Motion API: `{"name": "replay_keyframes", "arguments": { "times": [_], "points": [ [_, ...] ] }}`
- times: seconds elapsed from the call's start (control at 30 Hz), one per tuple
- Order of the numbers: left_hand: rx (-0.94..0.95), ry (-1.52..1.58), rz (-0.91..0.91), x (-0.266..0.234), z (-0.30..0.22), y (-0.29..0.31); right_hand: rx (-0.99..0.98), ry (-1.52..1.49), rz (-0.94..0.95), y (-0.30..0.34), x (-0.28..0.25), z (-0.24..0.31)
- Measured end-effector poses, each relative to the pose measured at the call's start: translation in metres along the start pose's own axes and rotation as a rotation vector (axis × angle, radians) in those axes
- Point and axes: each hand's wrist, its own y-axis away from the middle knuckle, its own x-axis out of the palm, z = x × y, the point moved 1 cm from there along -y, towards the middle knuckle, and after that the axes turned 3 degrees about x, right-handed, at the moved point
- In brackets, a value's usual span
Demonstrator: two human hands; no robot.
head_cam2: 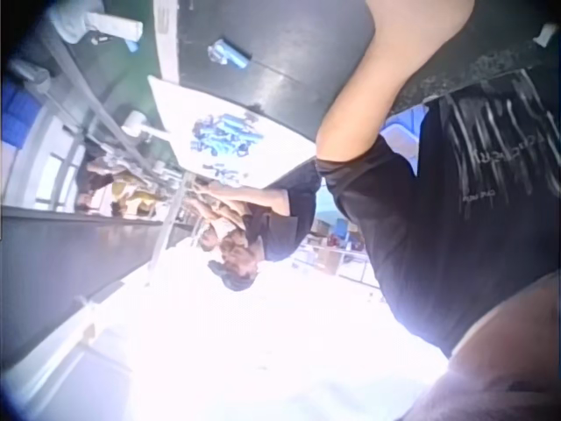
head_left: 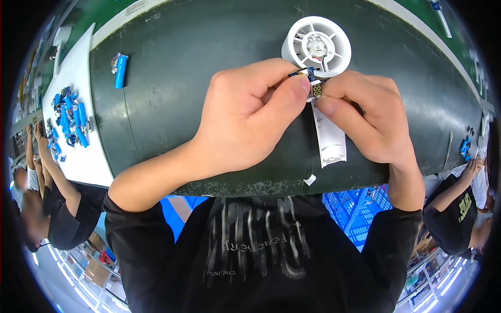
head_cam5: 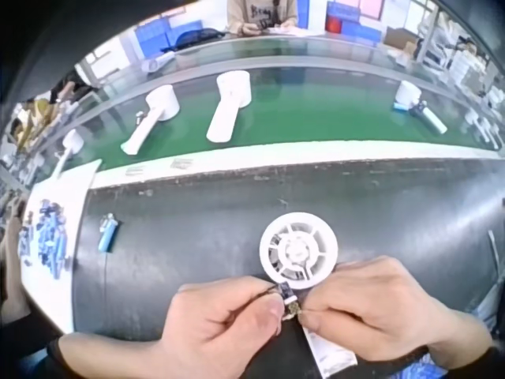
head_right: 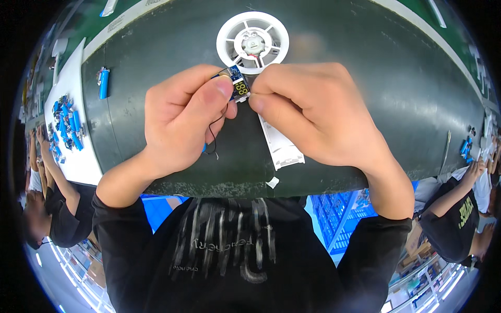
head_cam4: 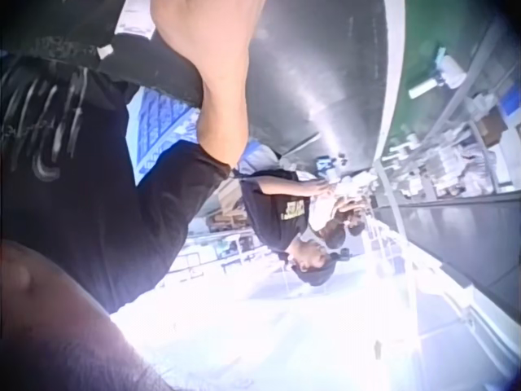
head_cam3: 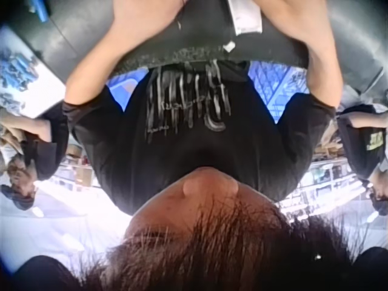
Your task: Assembling components of a small handheld fan, including the battery and circuit board, on an assembly line.
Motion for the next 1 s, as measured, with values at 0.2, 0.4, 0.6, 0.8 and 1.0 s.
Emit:
{"name": "replay_keyframes", "arguments": {
  "times": [0.2,0.4,0.6,0.8,1.0],
  "points": [
    [0.035,-0.026,-0.030,0.0035,-0.0014,0.0015,-0.019,0.008,-0.054,0.0005,0.0027,0.0002],
    [0.089,-0.119,0.030,0.0027,0.0002,0.0029,0.029,-0.017,-0.035,0.0021,0.0027,0.0001],
    [0.097,-0.164,0.035,0.0031,0.0013,0.0036,0.020,-0.014,-0.033,0.0025,0.0034,-0.0006],
    [0.095,-0.173,0.025,0.0042,-0.0002,0.0037,0.012,0.017,-0.014,0.0026,0.0012,-0.0011],
    [0.065,-0.124,0.009,0.0049,-0.0014,0.0042,0.004,0.002,0.017,0.0024,-0.0001,-0.0032]
  ]
}}
